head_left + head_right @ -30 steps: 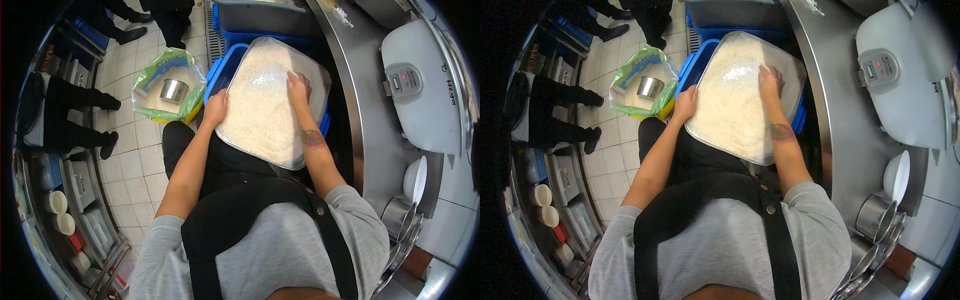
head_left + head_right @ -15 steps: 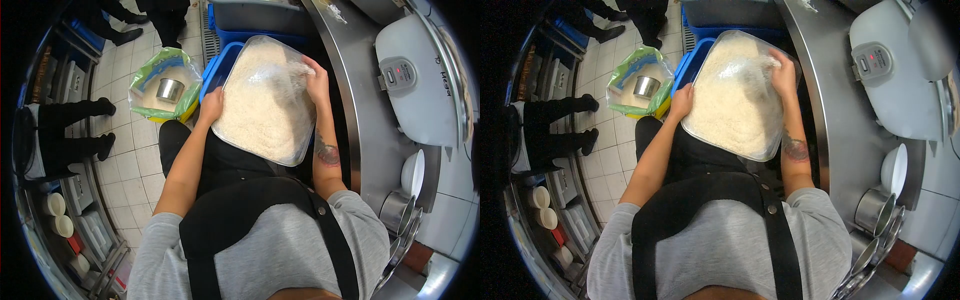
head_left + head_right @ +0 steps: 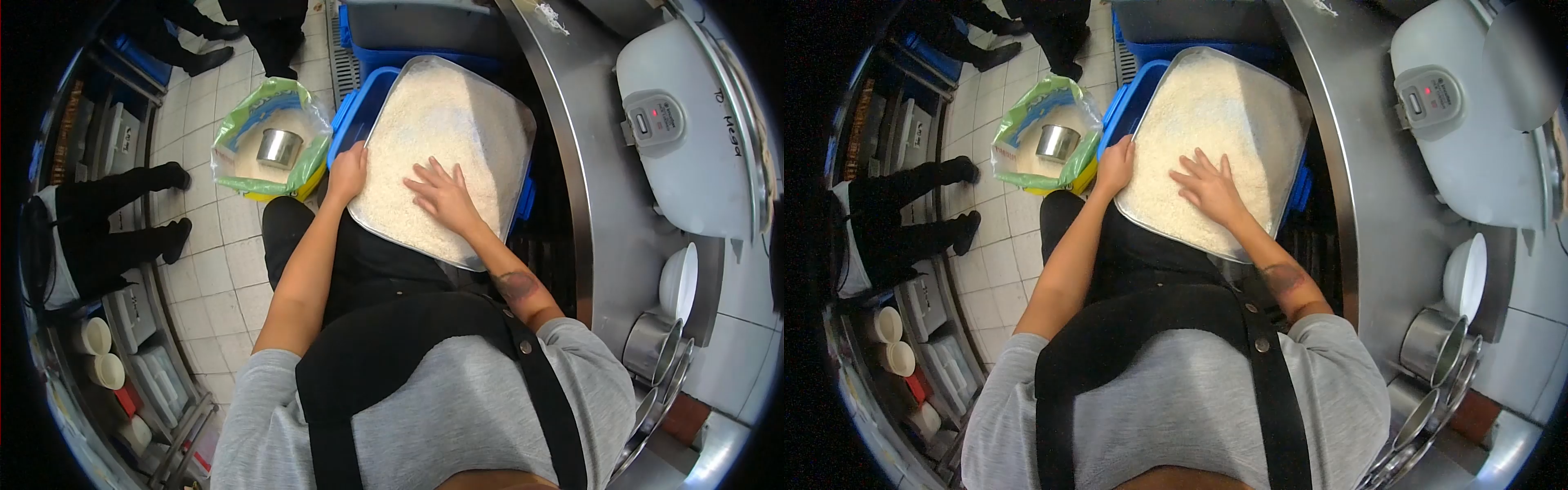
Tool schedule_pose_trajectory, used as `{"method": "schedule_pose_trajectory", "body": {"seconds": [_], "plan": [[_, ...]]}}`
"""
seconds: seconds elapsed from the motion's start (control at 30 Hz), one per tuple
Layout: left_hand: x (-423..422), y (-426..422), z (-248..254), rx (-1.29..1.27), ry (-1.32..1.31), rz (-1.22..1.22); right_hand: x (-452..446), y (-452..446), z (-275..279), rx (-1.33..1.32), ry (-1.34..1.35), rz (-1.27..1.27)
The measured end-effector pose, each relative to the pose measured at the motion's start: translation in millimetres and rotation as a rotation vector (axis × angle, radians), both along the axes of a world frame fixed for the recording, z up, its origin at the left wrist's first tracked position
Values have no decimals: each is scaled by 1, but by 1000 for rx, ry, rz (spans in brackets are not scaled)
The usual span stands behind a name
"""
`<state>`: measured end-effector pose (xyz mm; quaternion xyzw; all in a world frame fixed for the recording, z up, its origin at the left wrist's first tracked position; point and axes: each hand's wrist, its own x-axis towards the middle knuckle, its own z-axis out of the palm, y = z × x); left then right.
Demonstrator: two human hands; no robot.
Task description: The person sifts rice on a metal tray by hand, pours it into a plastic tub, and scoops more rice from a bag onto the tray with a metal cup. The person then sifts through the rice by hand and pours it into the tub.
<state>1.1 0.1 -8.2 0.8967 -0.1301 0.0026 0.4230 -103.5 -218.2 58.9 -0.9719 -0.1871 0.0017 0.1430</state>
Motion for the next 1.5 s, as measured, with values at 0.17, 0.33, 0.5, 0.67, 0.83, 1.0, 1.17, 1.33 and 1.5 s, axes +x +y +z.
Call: {"method": "schedule_pose_trajectory", "body": {"seconds": [0.17, 0.33, 0.5, 0.67, 0.83, 1.0, 1.17, 1.33, 1.5], "plan": [[1, 0, -1, 10, 22, 0, 58, -25, -18, -129, -98, -186], [-1, 0, 4, -4, 19, 5, 94, -66, -36, 116, -291, -470], [-2, -2, 7, 0, 29, 2, 54, -63, -30, 133, -84, -560], [-1, 0, 4, -9, -1, -17, 43, -54, 33, 712, 390, -652], [1, -2, 0, 0, -27, -4, 42, -65, 89, 749, 82, -333], [0, -1, 2, 6, -21, -5, -2, -85, 38, 396, -48, -522], [2, -1, 0, -9, 7, -12, -22, -93, -29, 249, -158, -780], [1, -1, 2, 8, 9, 6, 47, -100, -40, 382, -300, -867], [0, -2, 2, 6, 5, 5, 96, -86, -47, 398, -240, -534]]}}
